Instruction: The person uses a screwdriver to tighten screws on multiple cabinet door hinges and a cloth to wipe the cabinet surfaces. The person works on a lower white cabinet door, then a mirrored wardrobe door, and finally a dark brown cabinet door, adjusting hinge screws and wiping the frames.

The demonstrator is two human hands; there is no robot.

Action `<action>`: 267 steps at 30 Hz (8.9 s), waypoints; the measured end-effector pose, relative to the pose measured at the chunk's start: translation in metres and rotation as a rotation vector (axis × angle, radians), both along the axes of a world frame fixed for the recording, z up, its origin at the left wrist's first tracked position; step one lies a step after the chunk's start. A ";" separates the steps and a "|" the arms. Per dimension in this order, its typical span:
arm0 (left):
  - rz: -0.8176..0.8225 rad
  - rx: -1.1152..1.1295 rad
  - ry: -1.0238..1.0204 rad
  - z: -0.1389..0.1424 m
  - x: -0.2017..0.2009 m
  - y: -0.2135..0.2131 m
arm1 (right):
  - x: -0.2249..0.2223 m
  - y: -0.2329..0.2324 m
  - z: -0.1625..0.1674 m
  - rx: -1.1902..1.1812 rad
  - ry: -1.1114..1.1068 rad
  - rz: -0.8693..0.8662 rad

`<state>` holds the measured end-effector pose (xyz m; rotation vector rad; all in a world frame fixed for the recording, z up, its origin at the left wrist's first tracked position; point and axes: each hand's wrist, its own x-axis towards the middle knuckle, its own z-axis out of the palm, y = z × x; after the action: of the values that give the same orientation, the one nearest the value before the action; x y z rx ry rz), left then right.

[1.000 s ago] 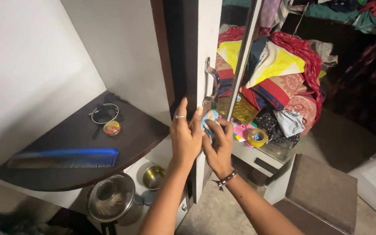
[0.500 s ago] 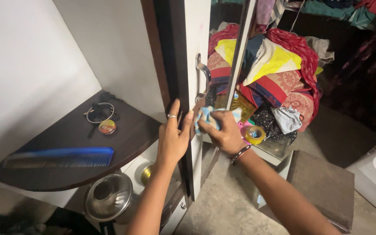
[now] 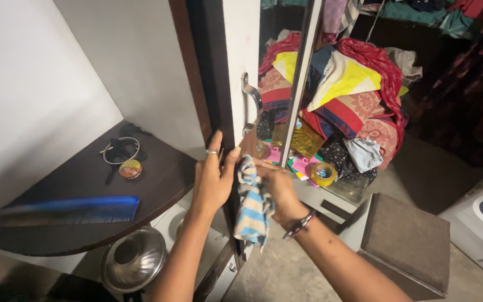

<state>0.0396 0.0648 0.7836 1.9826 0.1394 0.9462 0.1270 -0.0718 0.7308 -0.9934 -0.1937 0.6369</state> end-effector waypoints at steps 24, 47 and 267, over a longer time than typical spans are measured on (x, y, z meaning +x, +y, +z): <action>0.067 0.005 0.239 0.011 -0.002 -0.004 | 0.001 -0.011 0.007 -0.553 -1.559 -0.536; 0.580 0.504 -0.116 0.002 -0.024 -0.028 | 0.000 -0.017 -0.031 -0.495 -0.917 -0.382; 0.435 0.052 0.484 -0.009 -0.017 -0.032 | -0.018 -0.066 0.069 -0.946 -1.566 -0.290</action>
<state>0.0229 0.0325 0.7744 2.2441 0.8516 0.7123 0.1090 -0.1374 0.8002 -2.2300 -1.1581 -0.5410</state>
